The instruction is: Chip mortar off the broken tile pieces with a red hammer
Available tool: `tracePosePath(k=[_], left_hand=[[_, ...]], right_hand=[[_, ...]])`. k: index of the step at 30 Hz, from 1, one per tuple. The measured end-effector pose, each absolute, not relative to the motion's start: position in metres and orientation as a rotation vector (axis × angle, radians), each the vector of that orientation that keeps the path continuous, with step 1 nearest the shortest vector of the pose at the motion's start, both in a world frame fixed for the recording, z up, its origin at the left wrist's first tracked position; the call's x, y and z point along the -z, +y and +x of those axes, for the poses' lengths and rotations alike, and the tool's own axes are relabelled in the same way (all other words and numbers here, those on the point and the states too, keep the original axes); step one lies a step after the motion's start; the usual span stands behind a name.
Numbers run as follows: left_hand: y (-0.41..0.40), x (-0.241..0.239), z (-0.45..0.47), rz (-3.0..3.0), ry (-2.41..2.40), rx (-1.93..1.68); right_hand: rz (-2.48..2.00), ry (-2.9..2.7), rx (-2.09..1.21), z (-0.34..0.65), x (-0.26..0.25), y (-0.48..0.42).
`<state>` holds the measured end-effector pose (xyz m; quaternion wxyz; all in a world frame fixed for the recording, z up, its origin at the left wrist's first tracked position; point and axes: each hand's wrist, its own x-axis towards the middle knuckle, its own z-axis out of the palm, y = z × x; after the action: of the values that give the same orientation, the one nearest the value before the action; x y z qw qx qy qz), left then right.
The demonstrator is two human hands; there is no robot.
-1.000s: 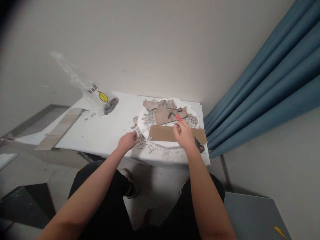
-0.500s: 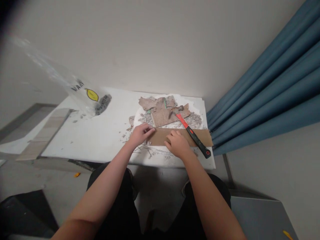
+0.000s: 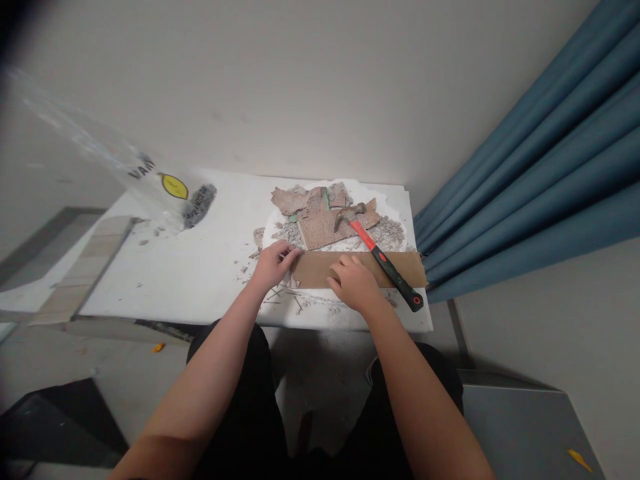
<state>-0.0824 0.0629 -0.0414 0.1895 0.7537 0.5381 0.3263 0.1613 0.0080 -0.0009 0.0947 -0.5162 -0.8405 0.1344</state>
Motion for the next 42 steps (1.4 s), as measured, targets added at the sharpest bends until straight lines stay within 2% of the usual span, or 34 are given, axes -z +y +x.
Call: tracePosePath(k=[19,25,33,39,42], left_hand=[[0.065,0.041,-0.081,2.165,1.499,-0.885],[0.062,0.042,-0.082,2.188,1.465,-0.895],[0.06,0.051,-0.078,2.222,1.489,-0.934],[0.054,0.063,-0.072,2.268,1.527,-1.021],[0.054,0.066,-0.072,2.317,1.517,-1.02]], right_hand=[[-1.475,-2.438,-0.406,0.165,0.002,0.008],[-1.963,-2.026,-0.052,0.189,-0.004,0.016],[-2.28,-1.987,-0.004,0.206,0.005,0.025],[-2.245,-1.885,-0.015,0.214,-0.006,0.021],[-2.04,-1.787,-0.138,0.219,-0.015,0.008]])
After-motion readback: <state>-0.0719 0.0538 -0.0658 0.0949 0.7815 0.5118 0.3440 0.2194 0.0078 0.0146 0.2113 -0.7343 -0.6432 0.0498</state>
